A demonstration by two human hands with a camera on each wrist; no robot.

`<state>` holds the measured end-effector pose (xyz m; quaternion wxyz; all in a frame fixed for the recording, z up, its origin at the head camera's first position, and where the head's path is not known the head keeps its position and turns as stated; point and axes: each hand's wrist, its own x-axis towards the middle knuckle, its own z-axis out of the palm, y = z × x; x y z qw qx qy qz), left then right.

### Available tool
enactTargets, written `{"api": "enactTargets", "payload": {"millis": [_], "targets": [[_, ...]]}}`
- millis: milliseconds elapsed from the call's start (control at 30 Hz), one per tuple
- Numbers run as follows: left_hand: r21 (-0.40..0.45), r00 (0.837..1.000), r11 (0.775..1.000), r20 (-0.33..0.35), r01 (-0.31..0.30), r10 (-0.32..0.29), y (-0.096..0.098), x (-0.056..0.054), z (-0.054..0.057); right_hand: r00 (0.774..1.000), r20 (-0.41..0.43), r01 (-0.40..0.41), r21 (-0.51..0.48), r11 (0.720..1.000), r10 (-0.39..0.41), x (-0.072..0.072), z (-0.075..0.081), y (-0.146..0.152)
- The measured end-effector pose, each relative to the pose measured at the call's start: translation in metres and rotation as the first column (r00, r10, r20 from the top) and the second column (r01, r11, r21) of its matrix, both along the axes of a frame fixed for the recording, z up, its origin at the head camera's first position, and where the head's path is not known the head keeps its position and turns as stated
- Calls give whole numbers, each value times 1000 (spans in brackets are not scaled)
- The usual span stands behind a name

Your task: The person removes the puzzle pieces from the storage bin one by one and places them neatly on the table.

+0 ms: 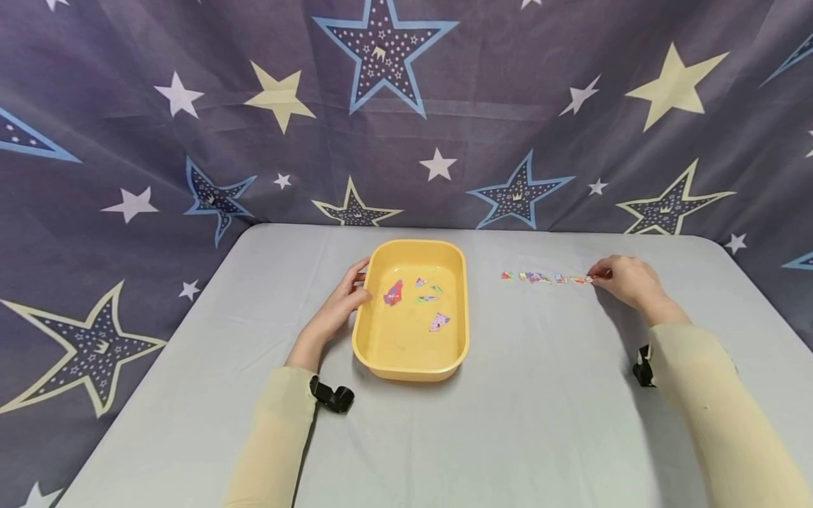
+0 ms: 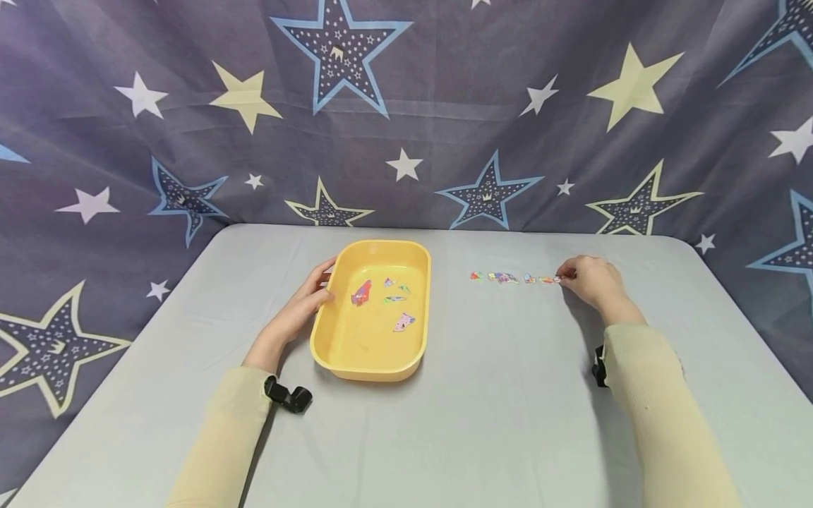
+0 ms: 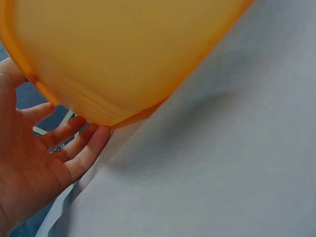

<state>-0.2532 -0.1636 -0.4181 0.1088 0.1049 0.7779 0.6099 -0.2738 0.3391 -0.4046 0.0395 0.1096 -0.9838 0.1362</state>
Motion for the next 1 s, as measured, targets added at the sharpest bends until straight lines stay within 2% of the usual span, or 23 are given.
{"api": "enactTargets", "payload": {"millis": [67, 167, 233, 300, 500, 767, 1000], "targets": [[0, 1000, 1000, 4, 5, -5, 2, 5, 8, 1000, 9, 4, -8, 1000, -4, 0, 0, 0], [3, 1000, 1000, 1, 5, -5, 2, 5, 8, 1000, 20, 7, -15, 1000, -7, 1, 2, -1], [-3, 1000, 1000, -8, 0, 0, 1, 4, 5, 1000, 26, 7, -15, 1000, -6, 1, 2, -1], [-4, 1000, 1000, -12, -5, 5, 0, -1, -3, 1000, 30, 6, -16, 1000, -5, 1, 3, -1], [-1, 1000, 1000, 9, -2, 2, -1, -3, -4, 1000, 5, -14, -4, 1000, 14, -3, 10, -10], [5, 1000, 1000, 11, -4, 4, -2, -2, -6, 992, -27, -122, 30, 992, 123, -10, 22, -45], [-1, 1000, 1000, -12, -7, 7, -1, -2, -6, 973, -92, -210, 37, 977, 213, -17, 37, -79]]}}
